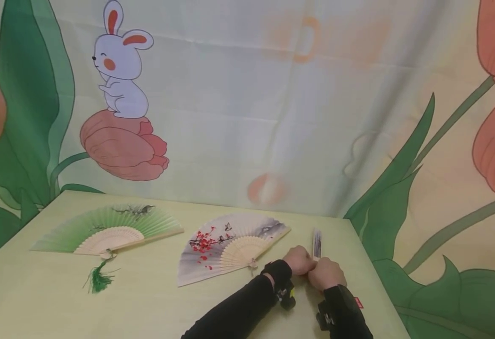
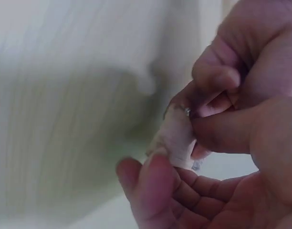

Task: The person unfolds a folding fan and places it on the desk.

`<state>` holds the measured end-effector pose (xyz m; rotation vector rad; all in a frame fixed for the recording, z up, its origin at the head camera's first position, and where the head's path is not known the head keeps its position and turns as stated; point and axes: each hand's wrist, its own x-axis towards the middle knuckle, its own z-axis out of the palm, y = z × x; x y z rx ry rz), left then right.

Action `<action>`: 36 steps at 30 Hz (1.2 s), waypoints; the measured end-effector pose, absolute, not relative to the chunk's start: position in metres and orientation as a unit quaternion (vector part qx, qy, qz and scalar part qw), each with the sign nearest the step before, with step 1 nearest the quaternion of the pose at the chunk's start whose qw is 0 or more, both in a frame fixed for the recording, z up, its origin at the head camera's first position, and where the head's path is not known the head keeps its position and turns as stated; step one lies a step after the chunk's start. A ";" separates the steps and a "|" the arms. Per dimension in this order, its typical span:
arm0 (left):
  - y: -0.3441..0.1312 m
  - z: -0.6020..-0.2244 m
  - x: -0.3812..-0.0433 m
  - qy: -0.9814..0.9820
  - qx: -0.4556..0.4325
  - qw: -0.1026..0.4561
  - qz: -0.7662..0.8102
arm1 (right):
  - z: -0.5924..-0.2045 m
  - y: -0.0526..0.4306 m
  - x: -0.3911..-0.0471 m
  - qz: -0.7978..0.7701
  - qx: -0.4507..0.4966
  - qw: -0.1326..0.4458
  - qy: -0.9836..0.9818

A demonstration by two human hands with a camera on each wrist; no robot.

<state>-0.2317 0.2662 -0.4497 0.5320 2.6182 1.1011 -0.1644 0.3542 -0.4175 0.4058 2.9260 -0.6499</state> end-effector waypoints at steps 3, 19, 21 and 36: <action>0.255 -0.451 -0.234 0.870 0.197 0.130 0.433 | -0.412 0.346 -0.164 -0.217 0.123 0.042 0.968; 0.122 -0.393 -0.236 0.779 0.252 0.064 0.570 | -0.366 0.245 -0.175 -0.372 0.080 -0.045 0.924; 0.102 -0.390 -0.233 0.774 0.248 0.056 0.580 | -0.361 0.229 -0.175 -0.382 0.061 -0.046 0.921; 0.001 -0.343 -0.209 0.736 0.189 -0.005 0.650 | -0.323 0.161 -0.179 -0.606 -0.065 0.015 0.793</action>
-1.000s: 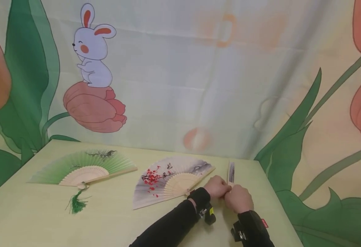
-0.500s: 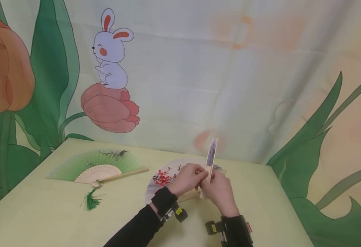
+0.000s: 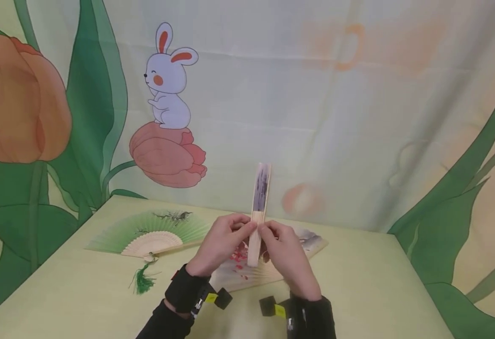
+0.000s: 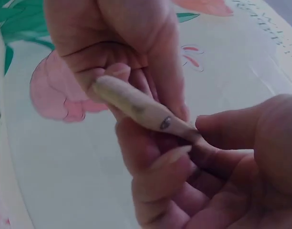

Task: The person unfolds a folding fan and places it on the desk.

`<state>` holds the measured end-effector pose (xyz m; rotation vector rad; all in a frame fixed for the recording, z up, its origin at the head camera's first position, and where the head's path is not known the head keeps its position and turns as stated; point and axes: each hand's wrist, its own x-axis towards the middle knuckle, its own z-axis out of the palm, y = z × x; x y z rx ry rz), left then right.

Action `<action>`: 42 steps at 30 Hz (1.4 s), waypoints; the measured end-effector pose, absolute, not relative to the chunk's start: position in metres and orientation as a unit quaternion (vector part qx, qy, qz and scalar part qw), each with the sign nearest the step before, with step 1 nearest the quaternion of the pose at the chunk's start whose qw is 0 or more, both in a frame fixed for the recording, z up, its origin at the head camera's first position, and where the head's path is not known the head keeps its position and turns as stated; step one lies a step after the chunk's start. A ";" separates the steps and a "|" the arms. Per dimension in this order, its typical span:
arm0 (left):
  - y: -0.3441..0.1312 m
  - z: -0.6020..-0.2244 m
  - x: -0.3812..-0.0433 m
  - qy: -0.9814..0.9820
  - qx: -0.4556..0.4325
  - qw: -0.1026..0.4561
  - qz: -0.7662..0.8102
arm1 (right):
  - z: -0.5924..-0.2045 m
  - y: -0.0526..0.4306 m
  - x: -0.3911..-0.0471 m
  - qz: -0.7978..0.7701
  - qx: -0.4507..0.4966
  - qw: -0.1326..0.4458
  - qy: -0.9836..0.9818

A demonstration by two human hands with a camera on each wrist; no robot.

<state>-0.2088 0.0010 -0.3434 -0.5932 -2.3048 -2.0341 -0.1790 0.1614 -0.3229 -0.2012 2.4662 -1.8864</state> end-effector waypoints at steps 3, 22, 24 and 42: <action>-0.010 -0.340 -0.204 -0.728 -0.182 0.002 -0.661 | -0.323 0.154 -0.178 -0.641 -0.074 0.020 0.764; -0.027 -0.333 -0.207 -0.746 -0.243 0.068 -0.616 | -0.324 0.134 -0.178 -0.610 -0.080 -0.112 0.780; -0.026 -0.333 -0.206 -0.745 -0.243 0.069 -0.617 | -0.325 0.135 -0.177 -0.611 -0.079 -0.113 0.780; -0.029 -0.336 -0.207 -0.703 -0.226 0.033 -0.674 | -0.323 0.133 -0.171 -0.637 -0.055 -0.126 0.759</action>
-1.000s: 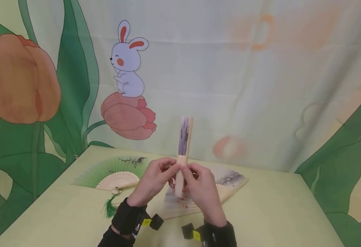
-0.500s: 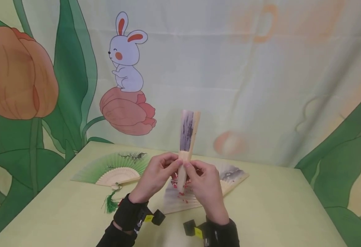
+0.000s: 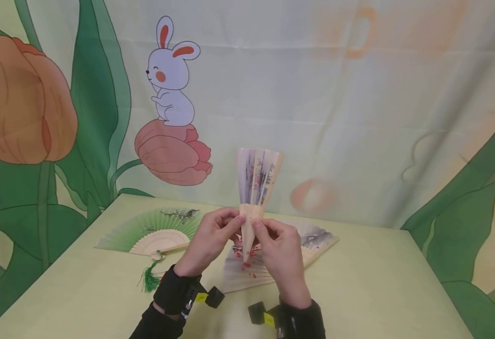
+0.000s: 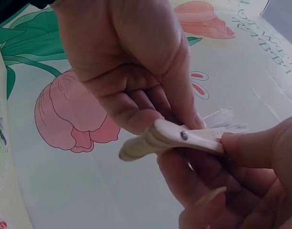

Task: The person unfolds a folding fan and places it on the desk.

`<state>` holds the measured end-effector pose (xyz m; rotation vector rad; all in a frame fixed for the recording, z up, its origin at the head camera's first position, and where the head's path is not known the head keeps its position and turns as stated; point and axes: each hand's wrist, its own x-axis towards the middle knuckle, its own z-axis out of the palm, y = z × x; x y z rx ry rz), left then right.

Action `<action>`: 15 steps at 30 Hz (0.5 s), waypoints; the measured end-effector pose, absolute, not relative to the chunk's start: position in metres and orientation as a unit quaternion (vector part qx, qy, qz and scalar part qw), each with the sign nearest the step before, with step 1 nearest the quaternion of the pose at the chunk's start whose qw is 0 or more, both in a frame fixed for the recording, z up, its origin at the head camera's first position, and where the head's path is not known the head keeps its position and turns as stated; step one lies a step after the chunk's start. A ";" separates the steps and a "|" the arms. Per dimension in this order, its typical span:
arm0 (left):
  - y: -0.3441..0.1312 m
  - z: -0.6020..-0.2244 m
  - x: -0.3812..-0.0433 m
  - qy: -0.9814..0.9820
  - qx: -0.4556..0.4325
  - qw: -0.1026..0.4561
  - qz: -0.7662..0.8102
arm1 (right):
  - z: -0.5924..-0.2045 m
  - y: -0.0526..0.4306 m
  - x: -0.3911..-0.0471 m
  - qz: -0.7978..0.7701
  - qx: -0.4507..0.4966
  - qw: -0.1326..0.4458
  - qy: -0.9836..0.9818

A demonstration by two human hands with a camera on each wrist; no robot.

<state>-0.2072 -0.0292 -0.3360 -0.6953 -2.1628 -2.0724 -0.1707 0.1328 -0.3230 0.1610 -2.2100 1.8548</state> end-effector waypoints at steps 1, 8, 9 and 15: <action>-0.029 -0.336 -0.207 -0.702 -0.224 0.032 -0.675 | -0.323 0.132 -0.170 0.637 0.052 0.126 -0.758; -0.030 -0.322 -0.198 -0.693 -0.217 0.022 -0.687 | -0.321 0.132 -0.169 0.648 0.041 0.132 -0.749; -0.030 -0.322 -0.198 -0.693 -0.216 0.024 -0.687 | -0.321 0.132 -0.169 0.652 0.042 0.134 -0.745; -0.032 -0.334 -0.207 -0.706 -0.203 0.046 -0.677 | -0.322 0.128 -0.170 0.665 0.041 0.146 -0.732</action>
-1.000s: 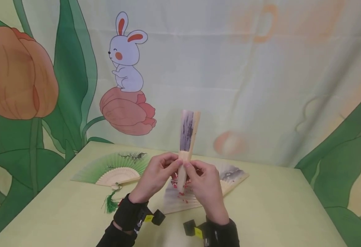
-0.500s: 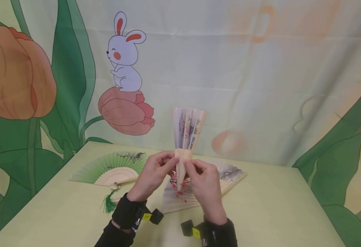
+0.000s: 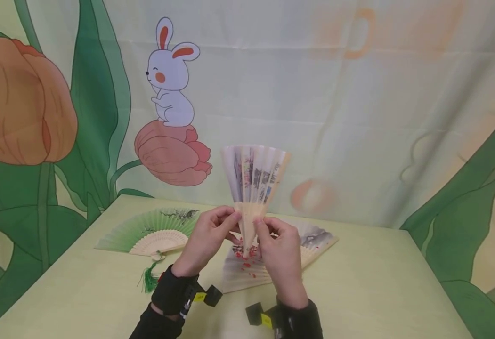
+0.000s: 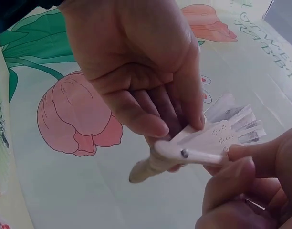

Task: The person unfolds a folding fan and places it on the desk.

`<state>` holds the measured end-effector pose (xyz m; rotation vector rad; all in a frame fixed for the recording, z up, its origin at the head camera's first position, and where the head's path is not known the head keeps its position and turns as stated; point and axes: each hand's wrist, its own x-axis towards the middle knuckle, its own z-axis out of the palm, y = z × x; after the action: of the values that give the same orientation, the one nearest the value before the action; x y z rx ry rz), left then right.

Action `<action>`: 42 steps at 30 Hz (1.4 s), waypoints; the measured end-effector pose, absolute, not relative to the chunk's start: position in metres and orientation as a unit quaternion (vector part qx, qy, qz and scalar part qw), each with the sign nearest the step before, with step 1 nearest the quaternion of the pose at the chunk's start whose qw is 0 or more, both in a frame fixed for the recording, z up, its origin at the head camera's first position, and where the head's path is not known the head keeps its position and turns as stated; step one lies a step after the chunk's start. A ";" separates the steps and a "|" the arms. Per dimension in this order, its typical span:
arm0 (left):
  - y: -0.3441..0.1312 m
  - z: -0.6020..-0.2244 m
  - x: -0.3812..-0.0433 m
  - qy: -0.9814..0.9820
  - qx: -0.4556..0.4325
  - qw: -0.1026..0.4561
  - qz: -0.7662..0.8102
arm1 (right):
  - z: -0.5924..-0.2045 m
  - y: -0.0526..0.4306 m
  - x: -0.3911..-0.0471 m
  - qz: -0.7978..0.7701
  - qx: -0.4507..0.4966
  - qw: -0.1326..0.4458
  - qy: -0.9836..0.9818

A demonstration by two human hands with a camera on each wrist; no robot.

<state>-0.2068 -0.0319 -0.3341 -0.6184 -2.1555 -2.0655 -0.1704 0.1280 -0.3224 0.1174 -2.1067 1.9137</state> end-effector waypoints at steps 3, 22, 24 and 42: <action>-0.034 -0.335 -0.207 -0.713 -0.199 0.061 -0.669 | -0.323 0.125 -0.171 0.667 0.034 0.141 -0.731; -0.039 -0.333 -0.208 -0.727 -0.201 0.074 -0.653 | -0.321 0.127 -0.169 0.689 0.000 0.115 -0.716; -0.040 -0.333 -0.208 -0.722 -0.202 0.069 -0.658 | -0.321 0.127 -0.169 0.689 0.001 0.116 -0.715; -0.033 -0.333 -0.208 -0.670 -0.212 0.032 -0.711 | -0.322 0.135 -0.172 0.712 0.006 0.158 -0.684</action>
<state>-0.2081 -0.0333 -0.3330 -0.6512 -2.0635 -2.1884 -0.1723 0.1345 -0.3222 0.0161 -1.9561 2.0361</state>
